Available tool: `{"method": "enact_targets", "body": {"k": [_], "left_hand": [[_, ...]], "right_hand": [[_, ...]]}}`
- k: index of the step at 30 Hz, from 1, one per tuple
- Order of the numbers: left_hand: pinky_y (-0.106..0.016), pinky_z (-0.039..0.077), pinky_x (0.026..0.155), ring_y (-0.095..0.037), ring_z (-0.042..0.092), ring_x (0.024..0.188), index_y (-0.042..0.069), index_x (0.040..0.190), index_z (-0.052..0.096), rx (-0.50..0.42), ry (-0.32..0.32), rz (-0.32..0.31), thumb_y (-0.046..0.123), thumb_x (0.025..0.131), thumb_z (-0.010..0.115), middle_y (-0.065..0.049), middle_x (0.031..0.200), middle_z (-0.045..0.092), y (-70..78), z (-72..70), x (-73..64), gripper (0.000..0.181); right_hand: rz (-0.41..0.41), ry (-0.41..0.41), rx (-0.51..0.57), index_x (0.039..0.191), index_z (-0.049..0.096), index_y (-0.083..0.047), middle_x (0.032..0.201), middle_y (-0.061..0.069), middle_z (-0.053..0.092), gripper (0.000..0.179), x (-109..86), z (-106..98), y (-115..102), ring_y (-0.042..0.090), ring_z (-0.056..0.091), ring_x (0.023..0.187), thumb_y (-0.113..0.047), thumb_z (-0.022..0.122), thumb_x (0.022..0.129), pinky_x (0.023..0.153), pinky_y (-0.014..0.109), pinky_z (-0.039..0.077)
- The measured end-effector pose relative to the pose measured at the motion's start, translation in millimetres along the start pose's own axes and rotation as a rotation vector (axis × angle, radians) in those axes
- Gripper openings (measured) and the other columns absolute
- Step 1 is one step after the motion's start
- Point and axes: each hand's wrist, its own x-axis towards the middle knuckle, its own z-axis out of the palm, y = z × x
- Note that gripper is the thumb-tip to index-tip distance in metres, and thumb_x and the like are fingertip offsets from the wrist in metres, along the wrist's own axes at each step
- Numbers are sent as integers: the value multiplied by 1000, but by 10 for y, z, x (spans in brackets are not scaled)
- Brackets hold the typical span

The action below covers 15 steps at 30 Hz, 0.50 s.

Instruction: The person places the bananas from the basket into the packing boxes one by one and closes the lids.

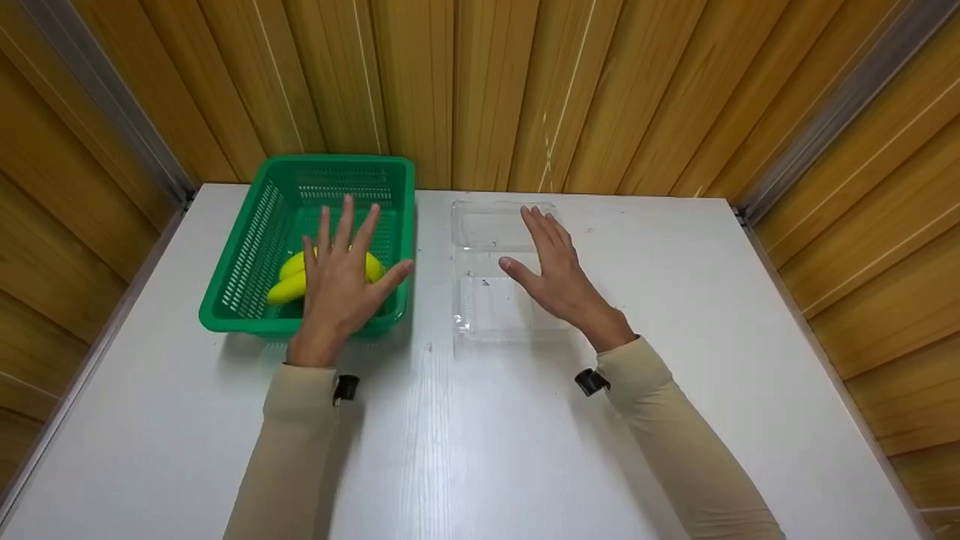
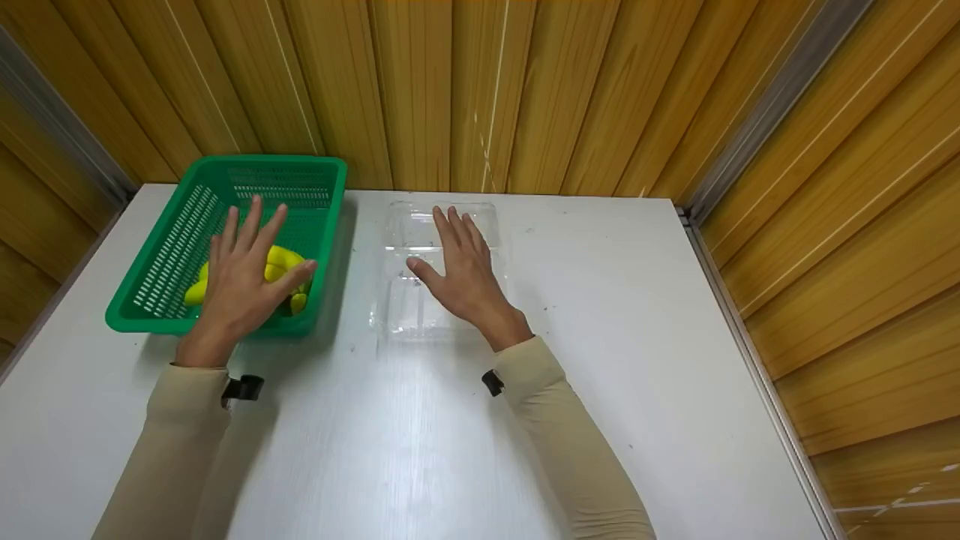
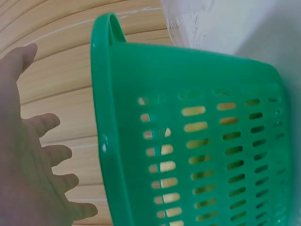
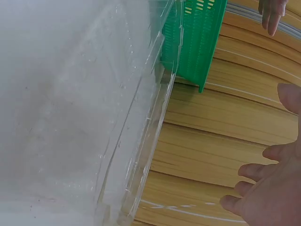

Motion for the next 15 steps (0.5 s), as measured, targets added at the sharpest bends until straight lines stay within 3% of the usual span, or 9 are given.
{"method": "enact_targets", "body": {"k": [10, 15], "left_hand": [[-68, -6, 124, -40, -5, 162, 18, 170, 26, -78, 70, -23, 63, 98, 63, -11, 178, 5, -171, -100, -128, 93], [-66, -4, 125, -41, -1, 162, 16, 169, 30, -105, 139, -18, 58, 98, 66, -11, 177, 10, -285, -112, -196, 90]], "right_hand": [[-64, -58, 35, 170, 22, -11, 176, 13, 17, 84, 111, 101, -222, 33, 9, 162, -51, 57, 106, 128, 61, 11], [-75, -94, 42, 171, 22, -12, 176, 11, 19, 82, 158, 165, -269, 32, 9, 162, -51, 55, 107, 128, 60, 12]]}}
